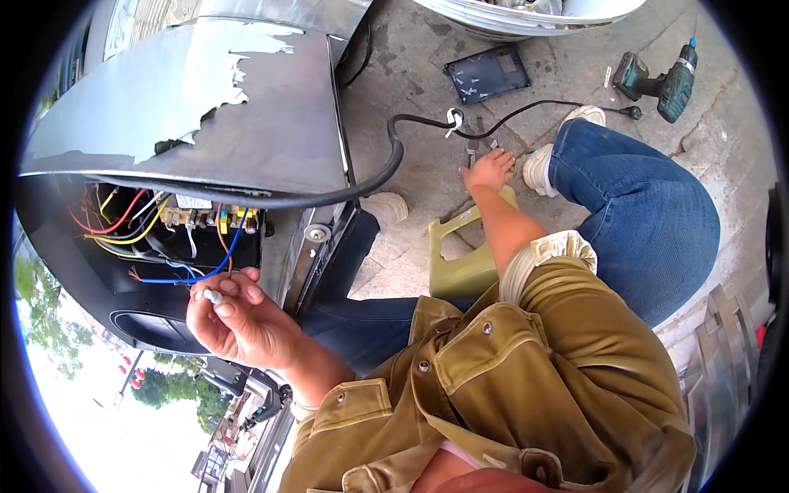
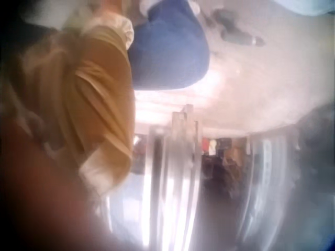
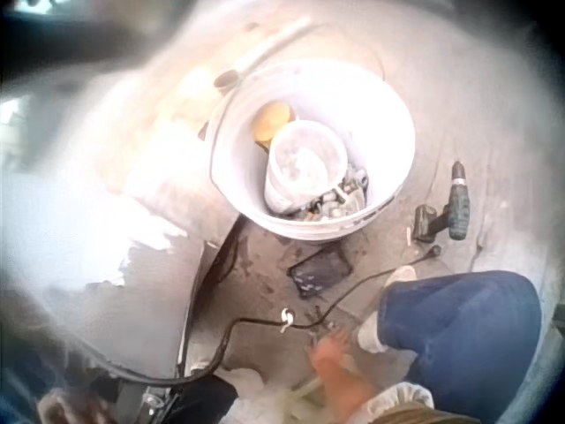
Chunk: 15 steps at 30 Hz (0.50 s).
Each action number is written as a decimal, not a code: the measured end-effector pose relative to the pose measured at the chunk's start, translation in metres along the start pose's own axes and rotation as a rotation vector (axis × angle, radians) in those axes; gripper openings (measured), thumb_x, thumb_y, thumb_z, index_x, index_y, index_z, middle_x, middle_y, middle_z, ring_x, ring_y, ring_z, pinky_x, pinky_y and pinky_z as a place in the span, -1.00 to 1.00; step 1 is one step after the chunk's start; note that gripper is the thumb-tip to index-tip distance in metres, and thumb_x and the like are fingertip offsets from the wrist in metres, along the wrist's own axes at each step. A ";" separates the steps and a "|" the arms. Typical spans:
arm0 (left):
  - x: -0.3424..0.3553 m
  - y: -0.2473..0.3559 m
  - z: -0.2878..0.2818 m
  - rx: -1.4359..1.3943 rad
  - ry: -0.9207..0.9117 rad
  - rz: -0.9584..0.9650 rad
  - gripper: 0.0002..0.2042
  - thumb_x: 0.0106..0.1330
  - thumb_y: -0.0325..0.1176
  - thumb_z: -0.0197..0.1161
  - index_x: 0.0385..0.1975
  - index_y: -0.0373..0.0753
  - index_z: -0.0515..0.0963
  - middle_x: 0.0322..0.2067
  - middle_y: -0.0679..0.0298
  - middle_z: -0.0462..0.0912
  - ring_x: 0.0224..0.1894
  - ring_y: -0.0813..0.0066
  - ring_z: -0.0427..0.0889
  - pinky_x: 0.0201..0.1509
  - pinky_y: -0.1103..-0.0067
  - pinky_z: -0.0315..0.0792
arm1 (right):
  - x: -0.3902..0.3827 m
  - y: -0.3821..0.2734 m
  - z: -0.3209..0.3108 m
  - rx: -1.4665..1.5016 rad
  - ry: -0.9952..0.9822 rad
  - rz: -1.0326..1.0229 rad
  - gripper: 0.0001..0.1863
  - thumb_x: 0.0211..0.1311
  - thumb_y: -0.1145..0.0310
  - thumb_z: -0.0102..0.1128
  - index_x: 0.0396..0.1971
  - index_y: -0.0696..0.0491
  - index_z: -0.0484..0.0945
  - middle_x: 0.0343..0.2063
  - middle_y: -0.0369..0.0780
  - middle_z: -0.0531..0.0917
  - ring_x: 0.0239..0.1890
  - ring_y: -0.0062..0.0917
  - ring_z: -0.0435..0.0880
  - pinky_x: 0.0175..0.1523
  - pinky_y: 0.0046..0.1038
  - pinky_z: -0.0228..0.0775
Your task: The person sits on a yellow stool outdoors and repairs the internal wiring of a metal appliance. They use pliers to strip and twist wires, connect them to a circuit board, and secure the connections with electrical tape. The person works methodically on the exposed components inside the open metal casing.
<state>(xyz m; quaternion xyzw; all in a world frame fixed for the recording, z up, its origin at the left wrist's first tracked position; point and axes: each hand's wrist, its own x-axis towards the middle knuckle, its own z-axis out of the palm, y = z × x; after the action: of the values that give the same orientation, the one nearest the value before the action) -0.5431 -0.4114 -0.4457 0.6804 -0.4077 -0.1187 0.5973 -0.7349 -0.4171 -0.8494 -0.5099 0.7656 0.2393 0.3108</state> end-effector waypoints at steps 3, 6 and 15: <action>0.002 -0.001 -0.001 0.002 0.009 -0.014 -0.80 0.35 -0.32 0.23 -0.10 -0.18 0.47 -0.37 0.26 0.46 -0.52 0.58 0.35 -0.30 0.52 0.45 | 0.002 -0.009 0.013 -0.066 0.041 0.028 0.13 -0.16 -0.05 0.45 0.33 0.26 0.07 0.35 0.09 0.09 0.42 -0.03 0.01 0.35 -0.03 0.04; 0.004 0.000 -0.001 0.021 -0.001 -0.025 -0.81 0.35 -0.33 0.22 -0.10 -0.17 0.46 -0.40 0.26 0.44 -0.54 0.56 0.36 -0.31 0.54 0.45 | 0.015 -0.014 0.031 -0.165 0.170 0.053 0.08 -0.13 -0.01 0.42 0.32 0.27 0.09 0.34 0.09 0.12 0.39 -0.01 0.05 0.34 -0.03 0.06; -0.004 -0.001 -0.004 -0.069 -0.044 -0.026 -0.82 0.35 -0.40 0.20 -0.10 -0.26 0.49 -0.39 0.24 0.49 -0.46 0.55 0.39 -0.22 0.50 0.48 | 0.012 0.005 -0.050 -0.190 -0.127 -0.122 -0.24 -0.02 0.15 0.25 0.20 0.19 0.32 0.19 -0.03 0.35 0.21 -0.20 0.35 0.23 -0.01 0.25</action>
<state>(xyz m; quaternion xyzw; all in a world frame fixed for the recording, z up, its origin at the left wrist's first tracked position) -0.5425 -0.4059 -0.4471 0.6618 -0.4075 -0.1552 0.6098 -0.7543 -0.4566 -0.8234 -0.5664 0.6858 0.3234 0.3230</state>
